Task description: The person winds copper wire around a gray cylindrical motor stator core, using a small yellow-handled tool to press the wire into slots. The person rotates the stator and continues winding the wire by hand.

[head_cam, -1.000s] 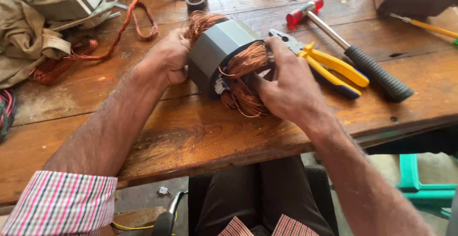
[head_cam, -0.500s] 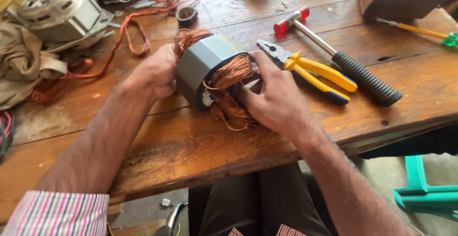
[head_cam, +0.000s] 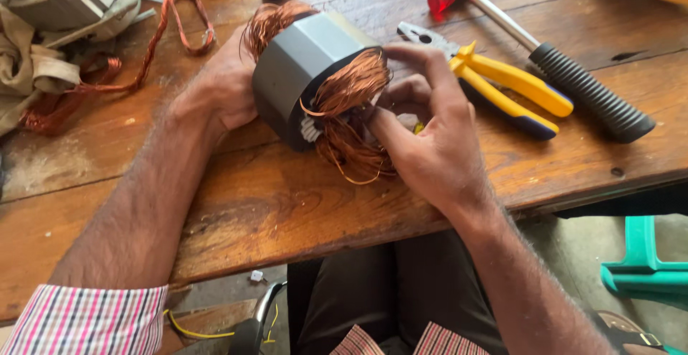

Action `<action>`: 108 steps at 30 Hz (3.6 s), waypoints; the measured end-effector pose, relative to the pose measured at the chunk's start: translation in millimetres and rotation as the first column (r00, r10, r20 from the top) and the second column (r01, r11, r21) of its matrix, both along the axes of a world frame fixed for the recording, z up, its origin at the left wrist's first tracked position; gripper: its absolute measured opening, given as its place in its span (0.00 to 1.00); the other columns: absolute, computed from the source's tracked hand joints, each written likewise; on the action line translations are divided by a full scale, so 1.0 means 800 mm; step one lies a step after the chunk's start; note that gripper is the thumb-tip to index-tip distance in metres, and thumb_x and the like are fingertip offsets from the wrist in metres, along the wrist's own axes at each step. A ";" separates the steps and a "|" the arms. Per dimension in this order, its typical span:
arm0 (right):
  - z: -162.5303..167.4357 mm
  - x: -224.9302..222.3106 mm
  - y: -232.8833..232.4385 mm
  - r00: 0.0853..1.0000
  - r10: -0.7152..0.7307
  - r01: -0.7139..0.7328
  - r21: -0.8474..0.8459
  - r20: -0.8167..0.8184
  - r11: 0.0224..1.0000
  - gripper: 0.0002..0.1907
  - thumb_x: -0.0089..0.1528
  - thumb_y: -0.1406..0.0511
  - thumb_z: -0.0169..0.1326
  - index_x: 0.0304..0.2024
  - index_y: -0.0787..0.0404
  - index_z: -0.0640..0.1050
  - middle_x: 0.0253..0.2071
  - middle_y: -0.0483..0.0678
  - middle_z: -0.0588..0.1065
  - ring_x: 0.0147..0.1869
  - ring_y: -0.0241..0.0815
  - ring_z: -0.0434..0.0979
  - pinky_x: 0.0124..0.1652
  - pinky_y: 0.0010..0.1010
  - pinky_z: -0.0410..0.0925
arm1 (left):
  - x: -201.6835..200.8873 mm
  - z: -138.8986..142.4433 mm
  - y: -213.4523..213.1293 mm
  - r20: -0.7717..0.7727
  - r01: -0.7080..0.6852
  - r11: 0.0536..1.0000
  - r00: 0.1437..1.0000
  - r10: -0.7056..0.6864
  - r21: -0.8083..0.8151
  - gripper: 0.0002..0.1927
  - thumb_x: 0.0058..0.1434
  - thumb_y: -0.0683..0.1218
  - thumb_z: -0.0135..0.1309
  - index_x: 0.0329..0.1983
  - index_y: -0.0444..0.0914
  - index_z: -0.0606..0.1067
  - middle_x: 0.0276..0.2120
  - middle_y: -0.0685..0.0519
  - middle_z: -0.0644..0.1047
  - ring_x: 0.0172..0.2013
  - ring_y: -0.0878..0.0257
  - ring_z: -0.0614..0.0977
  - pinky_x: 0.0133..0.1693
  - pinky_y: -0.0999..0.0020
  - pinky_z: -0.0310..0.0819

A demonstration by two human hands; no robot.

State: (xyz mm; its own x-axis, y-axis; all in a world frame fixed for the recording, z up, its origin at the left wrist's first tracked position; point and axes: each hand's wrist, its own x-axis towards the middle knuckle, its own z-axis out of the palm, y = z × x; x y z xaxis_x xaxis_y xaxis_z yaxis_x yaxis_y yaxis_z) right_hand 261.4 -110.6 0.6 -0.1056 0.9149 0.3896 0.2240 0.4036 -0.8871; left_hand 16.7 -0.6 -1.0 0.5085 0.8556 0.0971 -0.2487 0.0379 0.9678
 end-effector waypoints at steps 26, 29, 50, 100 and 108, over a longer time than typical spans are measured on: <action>-0.004 0.001 -0.001 0.999 -0.009 0.001 0.166 0.050 0.986 0.30 0.64 0.76 0.57 0.68 0.64 0.65 0.57 0.47 0.77 0.52 0.31 0.80 0.41 0.21 0.71 | -0.007 -0.001 0.010 0.004 0.104 0.993 0.995 -0.104 -0.054 0.31 0.62 0.39 0.62 0.68 0.34 0.67 0.55 0.46 0.78 0.54 0.60 0.83 0.54 0.63 0.84; -0.002 0.001 -0.002 0.999 -0.016 0.012 0.121 0.040 0.993 0.30 0.64 0.75 0.58 0.67 0.63 0.65 0.52 0.46 0.78 0.47 0.29 0.77 0.38 0.19 0.70 | -0.009 -0.001 0.010 0.037 0.148 0.987 0.988 -0.147 -0.053 0.29 0.63 0.38 0.61 0.67 0.33 0.68 0.54 0.45 0.79 0.53 0.59 0.83 0.53 0.63 0.85; -0.002 -0.001 -0.007 0.998 -0.037 0.030 0.159 0.044 0.987 0.31 0.65 0.75 0.58 0.68 0.66 0.64 0.55 0.48 0.78 0.53 0.32 0.81 0.42 0.22 0.68 | -0.012 -0.003 0.003 -0.050 0.087 0.996 0.995 -0.088 -0.018 0.24 0.63 0.40 0.61 0.62 0.35 0.71 0.49 0.48 0.80 0.48 0.62 0.84 0.50 0.65 0.85; 0.012 0.019 -0.018 0.816 -0.119 -0.161 0.421 0.565 0.892 0.36 0.53 0.45 0.67 0.53 0.59 0.74 0.48 0.58 0.69 0.49 0.50 0.74 0.46 0.41 0.73 | -0.016 -0.024 0.016 -0.006 0.070 0.996 0.998 -0.070 -0.051 0.30 0.63 0.37 0.58 0.69 0.38 0.66 0.57 0.49 0.77 0.54 0.61 0.81 0.53 0.63 0.81; 0.056 0.005 0.002 0.331 0.031 -0.192 0.035 0.943 0.981 0.53 0.46 0.40 0.66 0.67 0.55 0.66 0.47 0.55 0.73 0.46 0.50 0.77 0.47 0.45 0.72 | -0.014 -0.027 0.013 -0.030 -0.022 0.999 0.999 0.021 -0.041 0.29 0.61 0.36 0.58 0.67 0.37 0.68 0.55 0.49 0.78 0.53 0.61 0.81 0.53 0.65 0.81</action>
State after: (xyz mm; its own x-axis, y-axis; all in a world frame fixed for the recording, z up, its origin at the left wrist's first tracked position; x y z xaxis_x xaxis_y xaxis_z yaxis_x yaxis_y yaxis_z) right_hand 265.4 -108.9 45.1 -0.5704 0.8191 0.0610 0.8163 0.5736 -0.0683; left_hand 5.8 9.9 -22.3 0.4923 0.8692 0.0465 -0.2209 0.0732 0.9725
